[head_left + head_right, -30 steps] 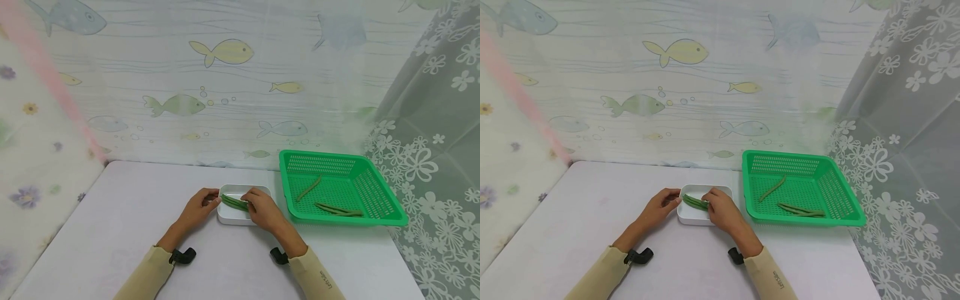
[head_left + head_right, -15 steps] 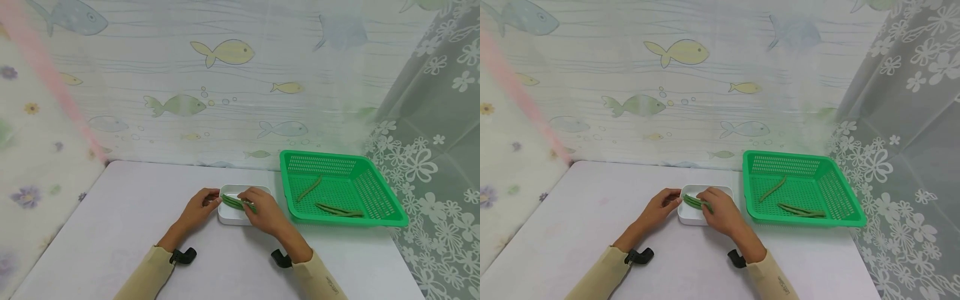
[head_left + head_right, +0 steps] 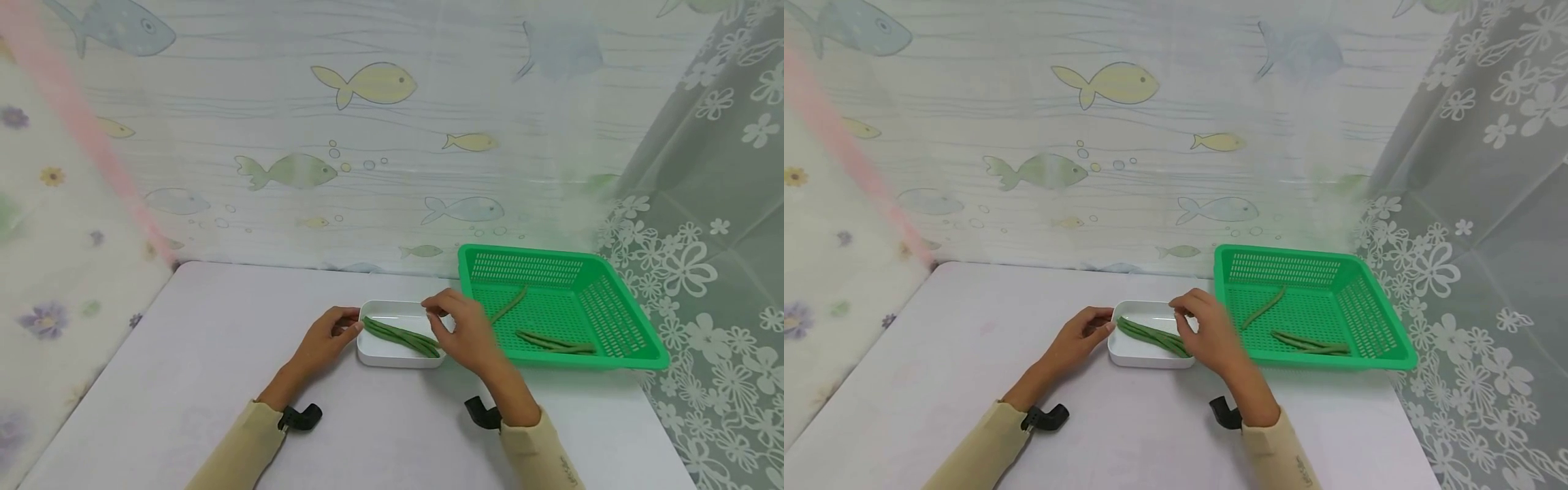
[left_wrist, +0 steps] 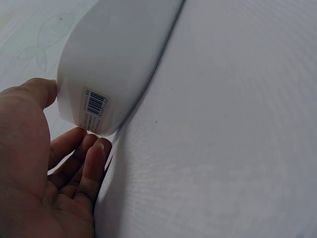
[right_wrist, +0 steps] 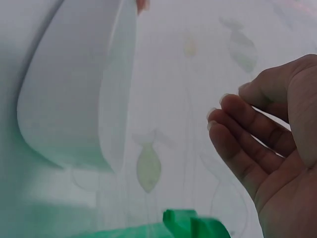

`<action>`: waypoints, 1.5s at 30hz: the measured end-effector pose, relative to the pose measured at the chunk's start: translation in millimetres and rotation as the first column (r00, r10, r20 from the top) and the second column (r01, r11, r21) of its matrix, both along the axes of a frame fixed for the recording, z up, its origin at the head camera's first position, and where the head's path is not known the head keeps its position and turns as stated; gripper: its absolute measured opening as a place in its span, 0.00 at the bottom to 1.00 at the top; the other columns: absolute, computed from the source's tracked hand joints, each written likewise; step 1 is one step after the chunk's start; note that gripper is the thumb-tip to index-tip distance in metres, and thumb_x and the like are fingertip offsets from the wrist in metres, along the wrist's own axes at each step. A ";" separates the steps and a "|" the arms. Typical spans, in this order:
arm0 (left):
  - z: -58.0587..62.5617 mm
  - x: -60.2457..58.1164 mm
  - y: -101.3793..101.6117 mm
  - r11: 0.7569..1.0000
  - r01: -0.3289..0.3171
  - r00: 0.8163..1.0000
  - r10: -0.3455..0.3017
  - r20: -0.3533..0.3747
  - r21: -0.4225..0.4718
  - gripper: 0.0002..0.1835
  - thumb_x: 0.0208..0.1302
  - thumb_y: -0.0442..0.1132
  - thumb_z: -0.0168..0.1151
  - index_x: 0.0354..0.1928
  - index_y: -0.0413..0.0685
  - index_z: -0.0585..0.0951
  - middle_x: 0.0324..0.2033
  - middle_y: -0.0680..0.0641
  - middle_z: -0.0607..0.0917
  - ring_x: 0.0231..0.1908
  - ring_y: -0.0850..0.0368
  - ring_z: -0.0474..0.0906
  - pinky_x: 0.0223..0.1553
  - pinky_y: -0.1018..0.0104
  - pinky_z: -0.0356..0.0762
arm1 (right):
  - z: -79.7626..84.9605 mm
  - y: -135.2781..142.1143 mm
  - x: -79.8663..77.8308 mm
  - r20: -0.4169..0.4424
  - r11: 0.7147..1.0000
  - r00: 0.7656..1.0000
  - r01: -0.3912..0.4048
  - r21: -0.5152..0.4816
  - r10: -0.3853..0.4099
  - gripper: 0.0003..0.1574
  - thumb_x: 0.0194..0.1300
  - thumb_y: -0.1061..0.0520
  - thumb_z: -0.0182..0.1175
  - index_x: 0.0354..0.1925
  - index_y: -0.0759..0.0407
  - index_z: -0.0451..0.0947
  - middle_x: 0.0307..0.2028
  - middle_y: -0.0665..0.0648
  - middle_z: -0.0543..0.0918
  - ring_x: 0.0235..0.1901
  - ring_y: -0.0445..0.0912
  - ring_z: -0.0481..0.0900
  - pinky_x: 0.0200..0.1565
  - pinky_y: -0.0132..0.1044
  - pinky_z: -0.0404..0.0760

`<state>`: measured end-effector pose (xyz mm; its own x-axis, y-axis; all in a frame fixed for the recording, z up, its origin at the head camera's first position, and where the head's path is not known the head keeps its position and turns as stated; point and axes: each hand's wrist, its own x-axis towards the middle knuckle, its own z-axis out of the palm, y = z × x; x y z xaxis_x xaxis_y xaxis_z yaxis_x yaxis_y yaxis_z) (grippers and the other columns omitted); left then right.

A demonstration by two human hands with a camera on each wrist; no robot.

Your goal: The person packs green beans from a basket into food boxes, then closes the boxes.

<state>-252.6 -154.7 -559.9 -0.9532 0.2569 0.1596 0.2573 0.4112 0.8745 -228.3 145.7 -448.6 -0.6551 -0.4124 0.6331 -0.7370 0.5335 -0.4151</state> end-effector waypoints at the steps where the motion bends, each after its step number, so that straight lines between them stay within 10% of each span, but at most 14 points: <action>1: -0.4 -0.3 0.3 1.000 0.000 1.000 0.000 -0.003 -0.001 0.24 0.79 0.49 0.63 0.70 0.50 0.78 0.58 0.51 0.84 0.57 0.56 0.81 0.57 0.61 0.80 | 1.7 3.3 -0.2 -0.007 1.000 1.000 0.019 -0.003 -0.019 0.13 0.65 0.74 0.68 0.44 0.60 0.87 0.37 0.53 0.87 0.36 0.44 0.85 0.37 0.42 0.87; 29: 2.5 2.0 1.8 1.000 -0.020 1.000 0.020 0.012 0.001 0.24 0.78 0.50 0.64 0.70 0.50 0.78 0.60 0.50 0.84 0.58 0.56 0.81 0.59 0.58 0.80 | 3.5 113.3 -8.6 0.049 0.938 0.937 0.343 0.049 -0.345 0.12 0.66 0.74 0.66 0.48 0.68 0.86 0.40 0.63 0.89 0.37 0.55 0.87 0.38 0.55 0.87; 37: -0.6 0.8 1.6 1.000 -0.027 0.999 0.027 0.019 -0.012 0.24 0.79 0.50 0.63 0.70 0.51 0.77 0.61 0.52 0.83 0.58 0.58 0.80 0.59 0.59 0.80 | 3.4 127.5 -11.0 0.181 0.875 0.868 0.416 0.246 -0.463 0.15 0.72 0.67 0.62 0.54 0.69 0.85 0.41 0.65 0.88 0.40 0.59 0.87 0.42 0.57 0.85; 45: -0.4 1.4 1.2 1.000 -0.019 1.000 0.019 0.011 0.005 0.24 0.79 0.51 0.63 0.70 0.50 0.78 0.62 0.51 0.83 0.59 0.57 0.81 0.59 0.58 0.80 | 5.1 125.3 -19.1 0.398 0.847 0.798 0.245 0.472 -0.453 0.21 0.75 0.62 0.62 0.63 0.69 0.81 0.45 0.64 0.88 0.43 0.58 0.86 0.42 0.55 0.85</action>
